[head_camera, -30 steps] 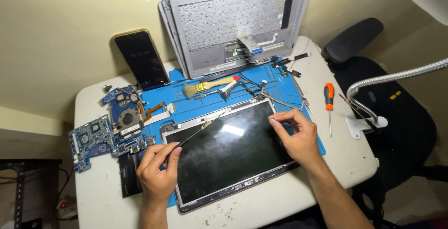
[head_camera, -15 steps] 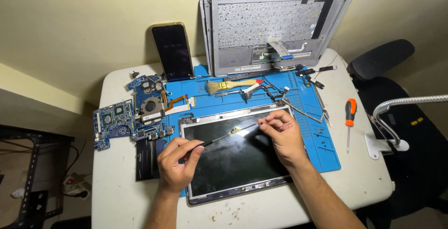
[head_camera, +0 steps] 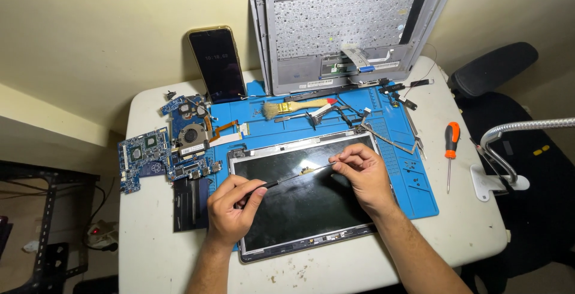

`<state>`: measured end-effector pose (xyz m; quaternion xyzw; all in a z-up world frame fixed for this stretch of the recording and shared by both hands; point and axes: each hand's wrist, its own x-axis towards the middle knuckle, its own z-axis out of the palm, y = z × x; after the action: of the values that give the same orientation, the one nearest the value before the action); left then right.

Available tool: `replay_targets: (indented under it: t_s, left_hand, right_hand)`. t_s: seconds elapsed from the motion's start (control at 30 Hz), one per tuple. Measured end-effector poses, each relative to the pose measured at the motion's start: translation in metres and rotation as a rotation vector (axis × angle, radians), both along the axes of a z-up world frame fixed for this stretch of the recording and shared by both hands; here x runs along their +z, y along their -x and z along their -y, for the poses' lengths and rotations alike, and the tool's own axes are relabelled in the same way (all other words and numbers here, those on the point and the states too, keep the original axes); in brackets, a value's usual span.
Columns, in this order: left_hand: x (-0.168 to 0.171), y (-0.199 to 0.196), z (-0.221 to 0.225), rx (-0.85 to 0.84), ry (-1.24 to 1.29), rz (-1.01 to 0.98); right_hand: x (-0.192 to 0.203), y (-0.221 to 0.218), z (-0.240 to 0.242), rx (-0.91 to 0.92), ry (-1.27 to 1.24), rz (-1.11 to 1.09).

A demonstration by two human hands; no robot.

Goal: Cleaning a laptop screen with a brush and organizing internal components on a repair bench.

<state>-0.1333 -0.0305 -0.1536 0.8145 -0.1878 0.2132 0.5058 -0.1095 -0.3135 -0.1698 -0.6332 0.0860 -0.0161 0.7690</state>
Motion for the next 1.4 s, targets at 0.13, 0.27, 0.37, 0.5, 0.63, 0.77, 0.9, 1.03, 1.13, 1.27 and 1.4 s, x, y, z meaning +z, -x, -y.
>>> replay_targets:
  t_s: [0.13, 0.27, 0.37, 0.5, 0.63, 0.77, 0.9, 1.03, 1.13, 1.27, 1.4]
  left_hand:
    - [0.001, 0.000, 0.000, -0.003, -0.002, -0.005]
    - [0.000, 0.000, 0.000, -0.003, -0.010, -0.004]
    - [0.002, -0.001, 0.000, -0.003, -0.034, 0.018]
    - [0.000, -0.002, -0.003, -0.007, -0.119, 0.136]
    - [0.012, -0.002, 0.000, 0.009, -0.194, 0.169]
    - [0.011, -0.001, 0.002, -0.017, -0.198, 0.123]
    - [0.005, -0.001, 0.001, -0.023, -0.164, 0.067]
    - [0.007, -0.002, -0.001, -0.001, -0.162, 0.062]
    - [0.015, -0.003, -0.007, 0.028, -0.162, 0.087]
    - [0.042, -0.006, -0.034, 0.149, -0.308, 0.143]
    - [0.067, -0.015, -0.076, 0.205, -0.503, 0.180]
  right_hand:
    - [-0.002, -0.001, 0.002, -0.001, 0.003, 0.013]
    - [0.003, 0.002, 0.001, 0.007, 0.047, 0.023]
    - [0.008, 0.000, 0.003, 0.028, 0.136, 0.108]
    - [0.016, 0.001, 0.004, 0.084, 0.287, 0.192]
    - [0.012, 0.002, 0.007, 0.118, 0.295, 0.188]
    - [0.006, 0.001, 0.009, 0.147, 0.210, 0.190]
    - [0.003, 0.000, 0.012, 0.180, 0.167, 0.204]
    - [0.002, 0.001, 0.013, 0.190, 0.108, 0.206]
    - [0.013, 0.002, 0.012, 0.216, 0.123, 0.233]
    - [0.031, 0.002, 0.005, 0.270, 0.727, 0.389]
    - [0.019, 0.004, -0.002, 0.347, 1.045, 0.500]
